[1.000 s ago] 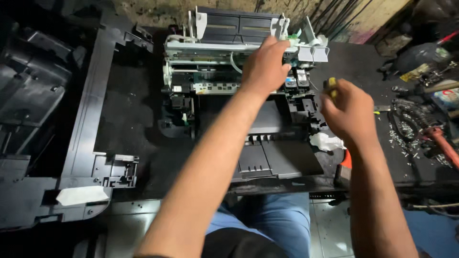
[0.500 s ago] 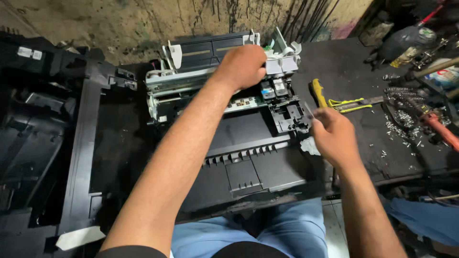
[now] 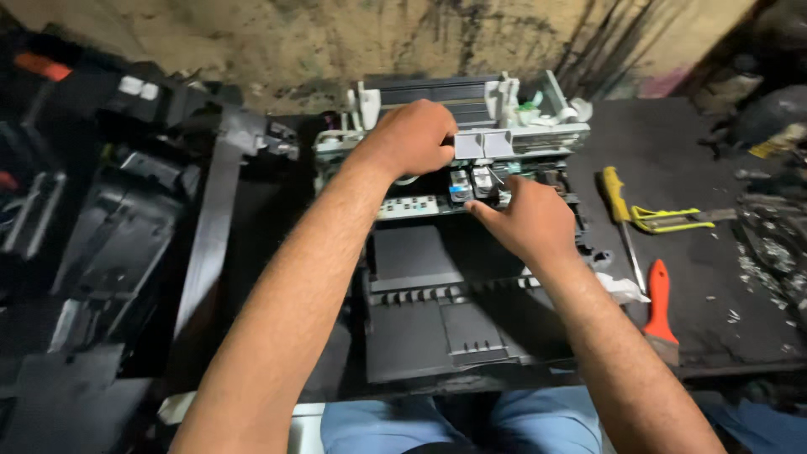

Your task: The person works on the internal components of a disassembled printer placed on a workbench. They use their hands to disconnect wires and remove a small green circuit board. Later, they use a brush to clean the board and a pair of pliers to manipulate a small component.

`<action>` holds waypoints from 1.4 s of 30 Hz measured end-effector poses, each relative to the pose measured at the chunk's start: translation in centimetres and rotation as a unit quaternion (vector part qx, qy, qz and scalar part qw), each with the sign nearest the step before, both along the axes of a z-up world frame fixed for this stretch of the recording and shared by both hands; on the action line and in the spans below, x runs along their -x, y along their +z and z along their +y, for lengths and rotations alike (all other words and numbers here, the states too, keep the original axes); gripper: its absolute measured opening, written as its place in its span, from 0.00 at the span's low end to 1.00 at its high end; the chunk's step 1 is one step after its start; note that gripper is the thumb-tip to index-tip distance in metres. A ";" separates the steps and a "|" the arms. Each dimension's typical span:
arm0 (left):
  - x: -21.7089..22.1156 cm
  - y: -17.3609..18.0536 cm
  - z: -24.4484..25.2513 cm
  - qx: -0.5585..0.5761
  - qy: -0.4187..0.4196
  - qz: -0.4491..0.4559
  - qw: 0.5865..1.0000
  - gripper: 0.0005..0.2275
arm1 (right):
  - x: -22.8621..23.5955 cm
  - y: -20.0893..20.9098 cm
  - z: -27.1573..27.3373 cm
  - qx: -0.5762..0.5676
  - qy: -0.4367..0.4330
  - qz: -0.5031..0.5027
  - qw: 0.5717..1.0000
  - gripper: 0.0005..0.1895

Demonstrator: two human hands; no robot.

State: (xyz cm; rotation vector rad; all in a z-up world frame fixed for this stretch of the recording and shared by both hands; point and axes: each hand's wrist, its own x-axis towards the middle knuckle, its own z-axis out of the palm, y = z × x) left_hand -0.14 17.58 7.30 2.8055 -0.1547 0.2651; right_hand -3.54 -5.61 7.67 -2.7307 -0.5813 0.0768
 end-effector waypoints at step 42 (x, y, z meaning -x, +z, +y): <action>5.7 0.9 -2.6 -0.291 0.002 0.047 0.955 0.10 | 3.2 -1.4 -17.3 -0.146 0.123 -0.079 0.979 0.13</action>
